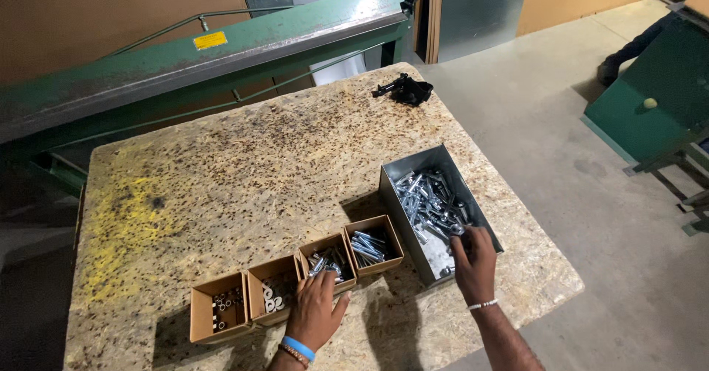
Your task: The person repeatedly picks bolts from a metal bin, threads nuts onto them, and places the assembled fasteners into one of four cardboard boxes on the table. The process is continuous and repetitive throughout the clip.
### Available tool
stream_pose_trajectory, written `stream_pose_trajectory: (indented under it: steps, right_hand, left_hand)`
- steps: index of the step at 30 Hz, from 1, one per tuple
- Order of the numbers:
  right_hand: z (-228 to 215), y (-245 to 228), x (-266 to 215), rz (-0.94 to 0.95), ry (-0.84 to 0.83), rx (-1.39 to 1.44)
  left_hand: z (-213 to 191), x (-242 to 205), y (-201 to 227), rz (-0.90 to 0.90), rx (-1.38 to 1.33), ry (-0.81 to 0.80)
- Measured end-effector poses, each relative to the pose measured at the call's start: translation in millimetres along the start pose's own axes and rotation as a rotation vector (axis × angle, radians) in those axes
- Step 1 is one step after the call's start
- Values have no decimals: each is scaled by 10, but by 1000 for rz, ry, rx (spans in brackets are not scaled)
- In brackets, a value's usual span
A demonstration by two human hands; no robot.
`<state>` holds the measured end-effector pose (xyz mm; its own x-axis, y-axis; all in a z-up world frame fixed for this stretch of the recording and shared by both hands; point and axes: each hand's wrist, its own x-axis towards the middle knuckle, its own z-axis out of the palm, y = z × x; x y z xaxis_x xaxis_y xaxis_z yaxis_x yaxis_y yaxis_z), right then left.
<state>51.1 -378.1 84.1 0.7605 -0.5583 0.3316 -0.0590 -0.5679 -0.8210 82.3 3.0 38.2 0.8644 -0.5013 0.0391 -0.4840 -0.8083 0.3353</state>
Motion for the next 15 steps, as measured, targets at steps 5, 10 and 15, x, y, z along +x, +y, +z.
stream_pose_trajectory:
  steps: [5, 10, 15]
  right_hand:
    - [-47, -182, -104, -81, -5, 75]
    - [-89, -470, -157, -126, -36, 178]
    - [6, -507, -249, -109, -135, 253]
  left_hand:
    - [77, 218, 12, -83, -14, -101]
    - [-188, 361, -63, -221, 23, -296]
    - [-21, 309, -62, -89, 27, -226]
